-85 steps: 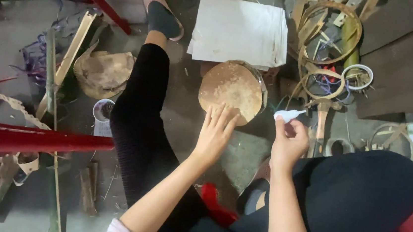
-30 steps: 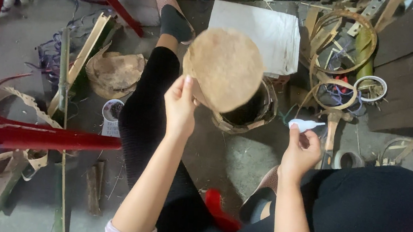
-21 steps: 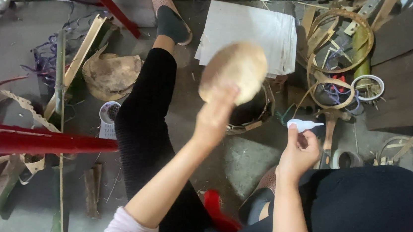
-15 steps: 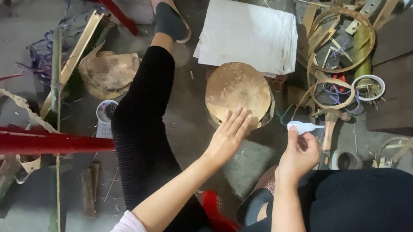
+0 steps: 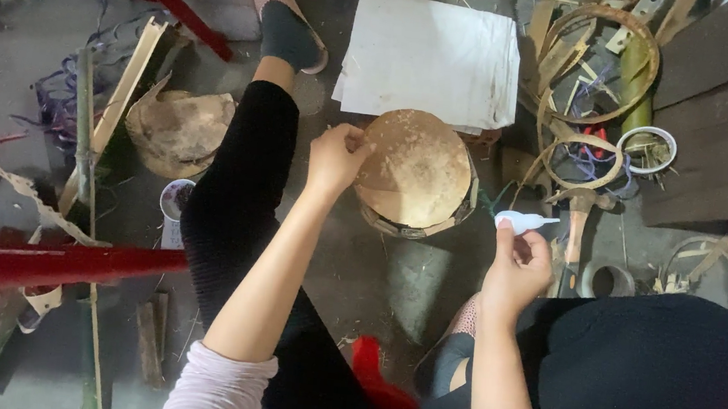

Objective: The person applies glue to a crack in a round woven basket base, presses the edges together, and uses a hammer to tap the seam. They then insert a thin strip into the crack and hammer it in to secure the repair.

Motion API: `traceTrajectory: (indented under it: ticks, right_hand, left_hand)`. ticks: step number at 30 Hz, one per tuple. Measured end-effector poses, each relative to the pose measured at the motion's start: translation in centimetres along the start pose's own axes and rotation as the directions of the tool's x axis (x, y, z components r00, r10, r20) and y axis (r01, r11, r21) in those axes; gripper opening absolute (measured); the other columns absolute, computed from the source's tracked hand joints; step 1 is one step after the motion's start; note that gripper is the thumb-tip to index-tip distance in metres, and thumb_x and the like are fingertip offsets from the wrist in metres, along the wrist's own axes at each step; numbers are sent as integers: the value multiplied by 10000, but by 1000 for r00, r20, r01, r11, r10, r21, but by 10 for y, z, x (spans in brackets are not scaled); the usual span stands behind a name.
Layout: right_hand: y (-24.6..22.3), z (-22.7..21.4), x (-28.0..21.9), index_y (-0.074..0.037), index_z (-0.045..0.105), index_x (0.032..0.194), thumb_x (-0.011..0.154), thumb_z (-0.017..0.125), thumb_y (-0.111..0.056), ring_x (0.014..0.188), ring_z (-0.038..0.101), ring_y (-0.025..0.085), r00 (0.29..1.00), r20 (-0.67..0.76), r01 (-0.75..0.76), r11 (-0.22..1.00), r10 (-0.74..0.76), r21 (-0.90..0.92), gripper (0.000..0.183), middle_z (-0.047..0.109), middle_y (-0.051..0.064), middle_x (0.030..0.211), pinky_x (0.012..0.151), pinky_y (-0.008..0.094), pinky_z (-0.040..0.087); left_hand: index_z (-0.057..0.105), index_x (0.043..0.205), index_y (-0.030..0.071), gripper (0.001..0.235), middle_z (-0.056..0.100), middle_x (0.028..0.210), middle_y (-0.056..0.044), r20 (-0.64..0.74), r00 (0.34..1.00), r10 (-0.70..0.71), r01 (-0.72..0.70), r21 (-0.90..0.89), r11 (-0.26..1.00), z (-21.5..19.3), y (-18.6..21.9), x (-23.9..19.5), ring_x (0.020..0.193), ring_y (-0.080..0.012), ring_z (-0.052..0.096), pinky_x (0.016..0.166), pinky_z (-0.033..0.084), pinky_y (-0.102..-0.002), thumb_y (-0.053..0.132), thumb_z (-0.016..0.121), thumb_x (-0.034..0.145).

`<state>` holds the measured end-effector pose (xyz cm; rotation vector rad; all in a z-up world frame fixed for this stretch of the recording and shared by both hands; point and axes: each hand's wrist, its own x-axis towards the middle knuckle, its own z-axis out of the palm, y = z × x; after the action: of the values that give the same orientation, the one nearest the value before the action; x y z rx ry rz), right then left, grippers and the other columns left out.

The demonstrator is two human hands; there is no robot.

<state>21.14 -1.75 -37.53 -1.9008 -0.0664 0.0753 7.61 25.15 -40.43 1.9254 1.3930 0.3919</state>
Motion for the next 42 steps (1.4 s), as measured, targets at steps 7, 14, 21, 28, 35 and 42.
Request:
traceTrajectory:
  ticks: [7, 14, 21, 28, 35, 42]
  right_hand:
    - [-3, -3, -2, -64, 743, 1041, 907, 853, -140, 913, 679, 237, 1000, -6, 5, 1000, -5, 4, 189, 656, 124, 915, 848, 370, 550]
    - [0, -4, 1, -82, 734, 1062, 922, 852, -170, 918, 687, 232, 999, 14, -35, 999, 34, 30, 203, 649, 105, 928, 860, 365, 552]
    - [0, -5, -1, -75, 739, 1035, 914, 845, -138, 888, 678, 202, 1000, 16, 5, 1000, -5, 18, 173, 664, 99, 909, 838, 339, 545]
    - [-7, -7, -3, -72, 722, 1053, 922, 831, -149, 909, 676, 205, 998, 53, -17, 999, 15, 43, 186, 667, 102, 928, 853, 358, 552]
    - [-20, -14, -14, -23, 681, 1036, 884, 803, -96, 855, 671, 175, 973, 231, 20, 999, -10, -40, 208, 718, 117, 912, 789, 313, 542]
    - [-15, -30, -12, -165, 761, 960, 835, 832, -234, 756, 743, 175, 880, 473, 146, 926, 39, -348, 159, 763, 14, 823, 711, 305, 557]
  left_hand:
    - [783, 1005, 118, 281, 724, 833, -48, 76, 997, -29, 47, -237, 971, -34, 20, -17, 776, -182, 699, 631, 573, -318, 340, 846, 845]
    - [778, 1007, 33, 292, 699, 788, -63, 150, 988, -40, 121, -584, 802, -68, 31, -58, 738, -112, 577, 642, 435, -213, 292, 829, 882]
    - [752, 991, 30, 209, 651, 751, 10, 185, 965, -187, 260, -776, 574, -56, 28, -92, 660, -65, 565, 611, 426, -172, 223, 782, 917]
    - [785, 978, 56, 248, 689, 784, -33, 229, 952, -203, 306, -665, 681, -18, -5, -76, 679, -99, 560, 594, 394, -227, 285, 831, 896]
    - [727, 1142, 83, 305, 759, 1018, -135, 25, 972, -232, 225, -356, 907, -24, 19, -85, 994, -307, 747, 795, 613, -440, 243, 802, 893]
    - [670, 1218, 38, 401, 734, 1001, -162, -4, 962, -271, 244, -423, 873, -24, 18, -106, 972, -304, 737, 814, 600, -468, 233, 807, 896]
